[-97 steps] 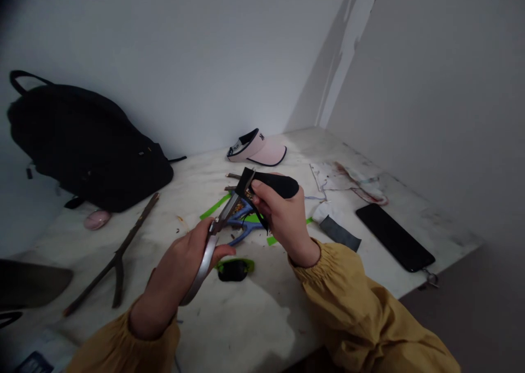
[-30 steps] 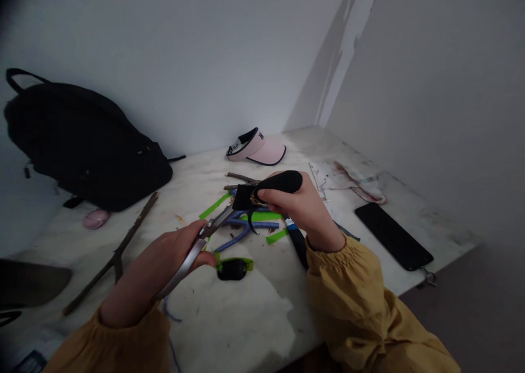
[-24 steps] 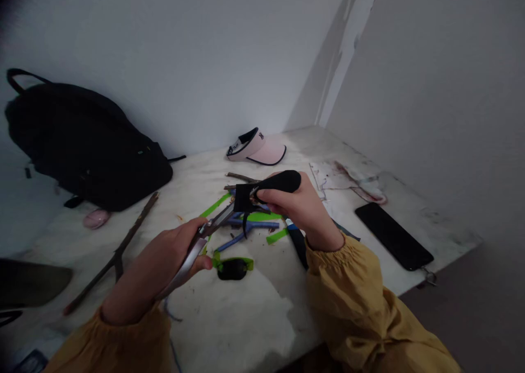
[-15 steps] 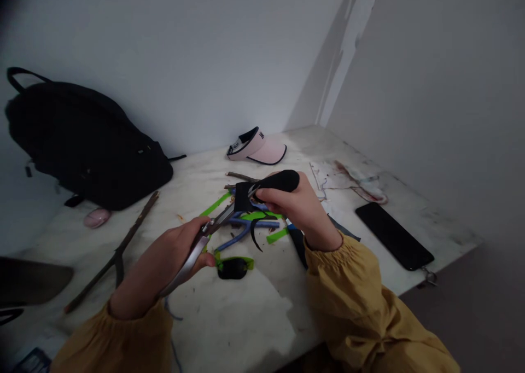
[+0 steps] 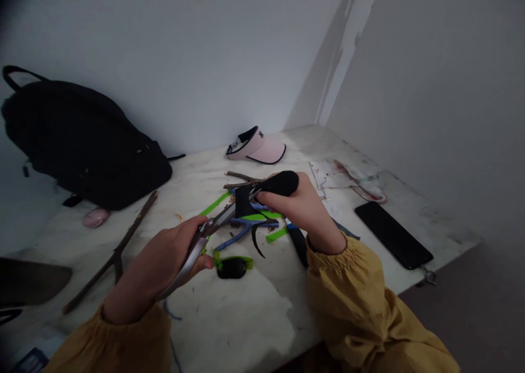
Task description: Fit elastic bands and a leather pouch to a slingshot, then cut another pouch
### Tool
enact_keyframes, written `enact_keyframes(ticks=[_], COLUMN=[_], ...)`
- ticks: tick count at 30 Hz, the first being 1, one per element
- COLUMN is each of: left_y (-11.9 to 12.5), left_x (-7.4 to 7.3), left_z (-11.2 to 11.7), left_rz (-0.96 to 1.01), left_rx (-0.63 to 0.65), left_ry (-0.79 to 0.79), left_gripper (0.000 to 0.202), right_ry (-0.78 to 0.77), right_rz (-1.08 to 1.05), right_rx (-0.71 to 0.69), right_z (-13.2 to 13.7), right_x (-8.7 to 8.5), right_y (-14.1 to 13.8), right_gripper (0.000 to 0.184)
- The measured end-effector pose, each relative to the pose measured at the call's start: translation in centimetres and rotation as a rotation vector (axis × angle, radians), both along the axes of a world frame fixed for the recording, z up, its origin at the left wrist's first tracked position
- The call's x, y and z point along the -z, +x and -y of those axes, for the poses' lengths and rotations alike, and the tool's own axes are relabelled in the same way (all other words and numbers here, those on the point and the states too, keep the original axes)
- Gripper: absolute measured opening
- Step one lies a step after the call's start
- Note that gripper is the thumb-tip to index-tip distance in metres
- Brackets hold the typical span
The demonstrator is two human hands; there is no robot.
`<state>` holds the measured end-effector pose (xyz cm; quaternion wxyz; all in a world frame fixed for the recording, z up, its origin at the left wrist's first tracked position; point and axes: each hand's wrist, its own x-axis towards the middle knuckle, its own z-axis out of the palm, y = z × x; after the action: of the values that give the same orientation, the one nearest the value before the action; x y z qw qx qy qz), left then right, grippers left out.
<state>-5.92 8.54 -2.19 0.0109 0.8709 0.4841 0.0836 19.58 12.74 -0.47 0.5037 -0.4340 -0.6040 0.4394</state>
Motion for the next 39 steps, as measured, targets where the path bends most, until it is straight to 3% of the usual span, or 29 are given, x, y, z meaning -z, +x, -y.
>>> enact_keyframes(ticks=[12, 20, 30, 39], left_y=[0.0, 0.1, 0.1, 0.5], left_x=[0.0, -0.2, -0.2, 0.0], left_z=[0.0, 0.0, 0.0, -0.4], left_rz=[0.036, 0.076, -0.011, 0.039], left_rx=[-0.019, -0.005, -0.022, -0.026], left_ry=[-0.013, 0.038, 0.019, -0.064], left_gripper=[0.066, 0.061, 0.065, 0.044], right_ry=[0.048, 0.009, -0.041, -0.156], right_rz=[0.014, -0.208, -0.16, -0.275], right_rx=[-0.152, -0.177, -0.172, -0.153], right_z=[0.1, 0.1, 0.0, -0.5], right_x=[0.4, 1.1, 0.9, 1.3], right_y=[-0.6, -1.8, -1.5, -2.1], right_gripper=[0.015, 0.023, 0.021, 0.016])
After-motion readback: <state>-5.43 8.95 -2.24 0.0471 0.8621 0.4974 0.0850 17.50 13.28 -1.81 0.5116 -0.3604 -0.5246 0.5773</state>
